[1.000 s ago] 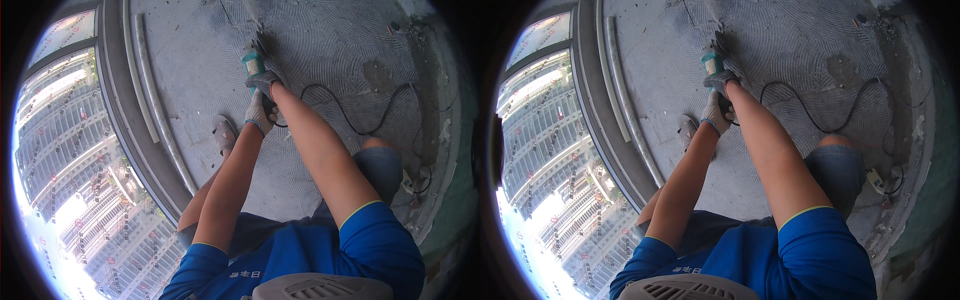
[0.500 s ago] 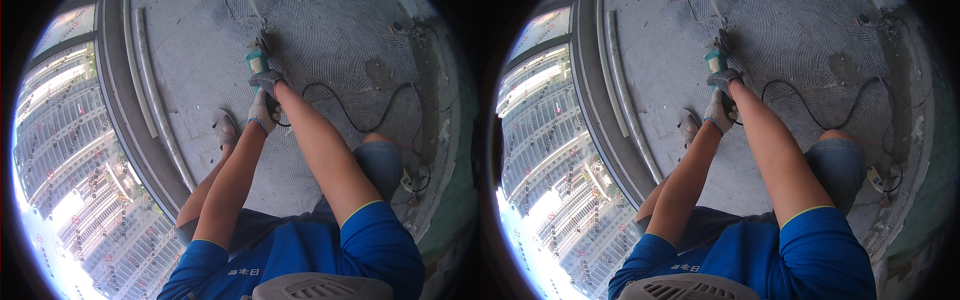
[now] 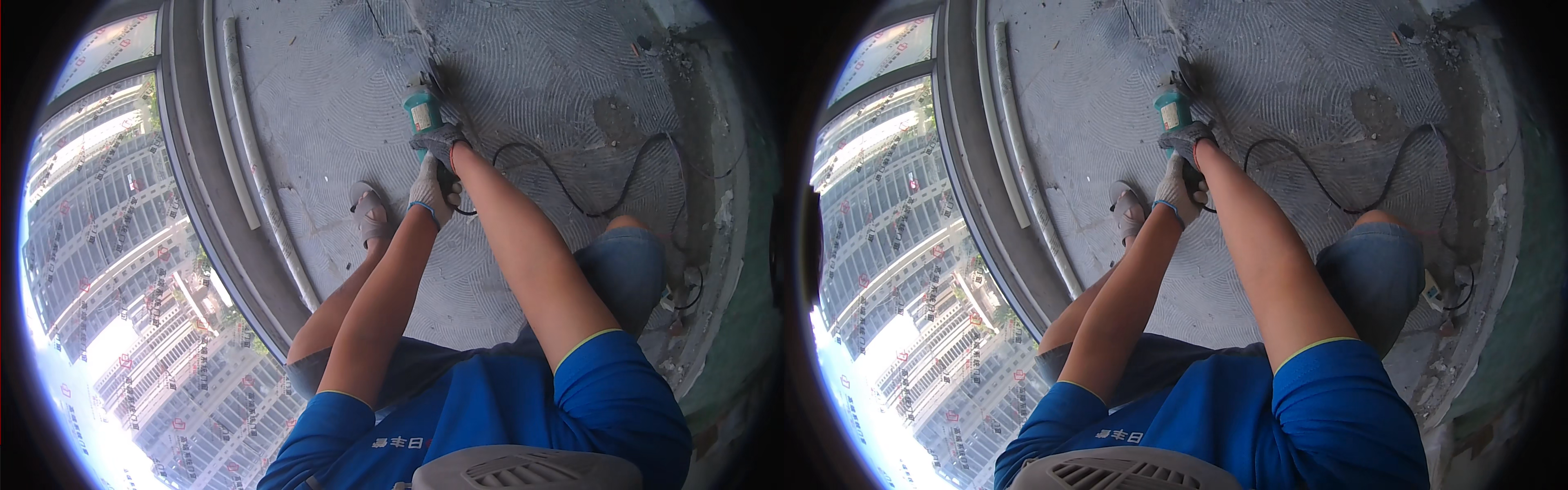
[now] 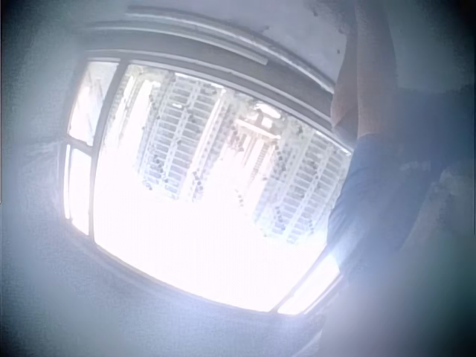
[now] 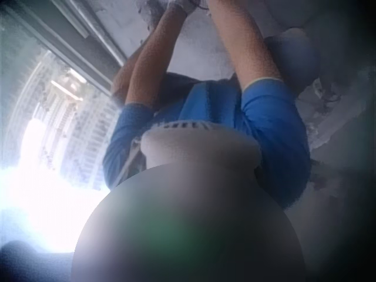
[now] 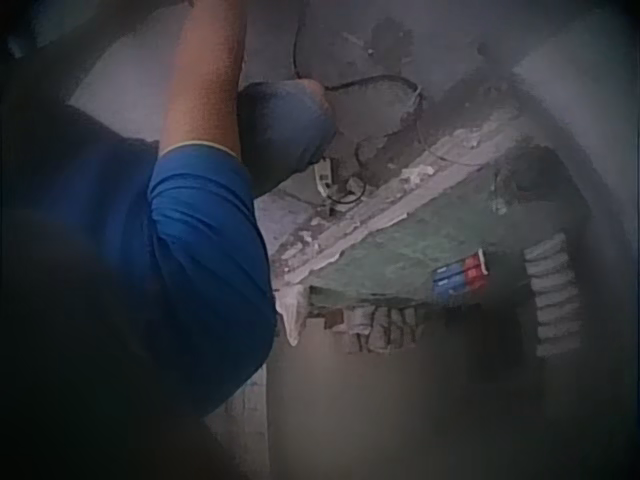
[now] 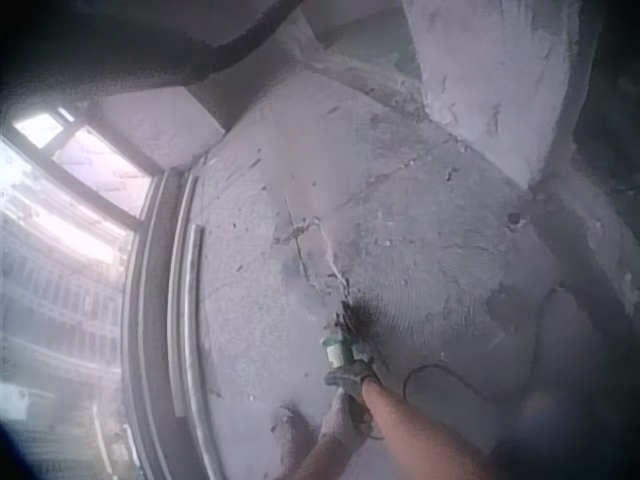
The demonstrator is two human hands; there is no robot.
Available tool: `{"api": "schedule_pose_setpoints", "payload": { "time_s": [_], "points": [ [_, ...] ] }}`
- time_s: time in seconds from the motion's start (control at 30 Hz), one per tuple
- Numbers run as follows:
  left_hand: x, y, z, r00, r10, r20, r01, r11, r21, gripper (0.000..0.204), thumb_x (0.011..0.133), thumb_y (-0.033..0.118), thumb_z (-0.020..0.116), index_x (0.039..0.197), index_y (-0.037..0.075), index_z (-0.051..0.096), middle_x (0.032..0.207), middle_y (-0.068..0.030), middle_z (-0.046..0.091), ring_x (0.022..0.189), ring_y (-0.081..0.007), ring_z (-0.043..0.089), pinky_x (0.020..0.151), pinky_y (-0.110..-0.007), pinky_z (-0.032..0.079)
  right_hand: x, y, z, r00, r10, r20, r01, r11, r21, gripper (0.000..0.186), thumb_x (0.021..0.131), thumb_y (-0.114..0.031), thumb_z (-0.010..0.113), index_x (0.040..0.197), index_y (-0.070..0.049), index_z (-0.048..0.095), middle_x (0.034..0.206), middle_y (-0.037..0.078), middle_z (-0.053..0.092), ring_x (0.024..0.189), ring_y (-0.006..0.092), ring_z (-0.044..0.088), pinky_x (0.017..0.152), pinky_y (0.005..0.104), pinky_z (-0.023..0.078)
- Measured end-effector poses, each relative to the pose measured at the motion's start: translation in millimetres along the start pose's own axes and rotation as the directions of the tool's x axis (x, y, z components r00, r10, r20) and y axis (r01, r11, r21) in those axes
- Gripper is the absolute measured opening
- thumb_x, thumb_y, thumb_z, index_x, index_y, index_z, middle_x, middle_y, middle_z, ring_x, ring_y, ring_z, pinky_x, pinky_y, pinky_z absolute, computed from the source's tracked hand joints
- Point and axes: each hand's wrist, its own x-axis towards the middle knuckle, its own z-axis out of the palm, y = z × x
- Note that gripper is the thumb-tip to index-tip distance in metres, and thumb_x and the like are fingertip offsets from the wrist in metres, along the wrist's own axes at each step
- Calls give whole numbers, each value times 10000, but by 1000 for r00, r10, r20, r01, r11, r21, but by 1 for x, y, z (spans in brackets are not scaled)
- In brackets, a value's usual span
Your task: Cutting a straight line into a concrete floor using an angle grinder.
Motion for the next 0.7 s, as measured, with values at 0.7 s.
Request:
{"api": "schedule_pose_setpoints", "payload": {
  "time_s": [0.7],
  "points": [
    [-10,-23,-4,1000,-18,-17,17,1000,-13,376,959,524,485,945,154,555,778,-15,607,550,-153,532,405,-245,333,-19,19,0,1000,-20,16,20,999,-28,640,621,-397,818,1125,-39,655,1094,161,688,999,263,664,886,370,509]
  ]
}}
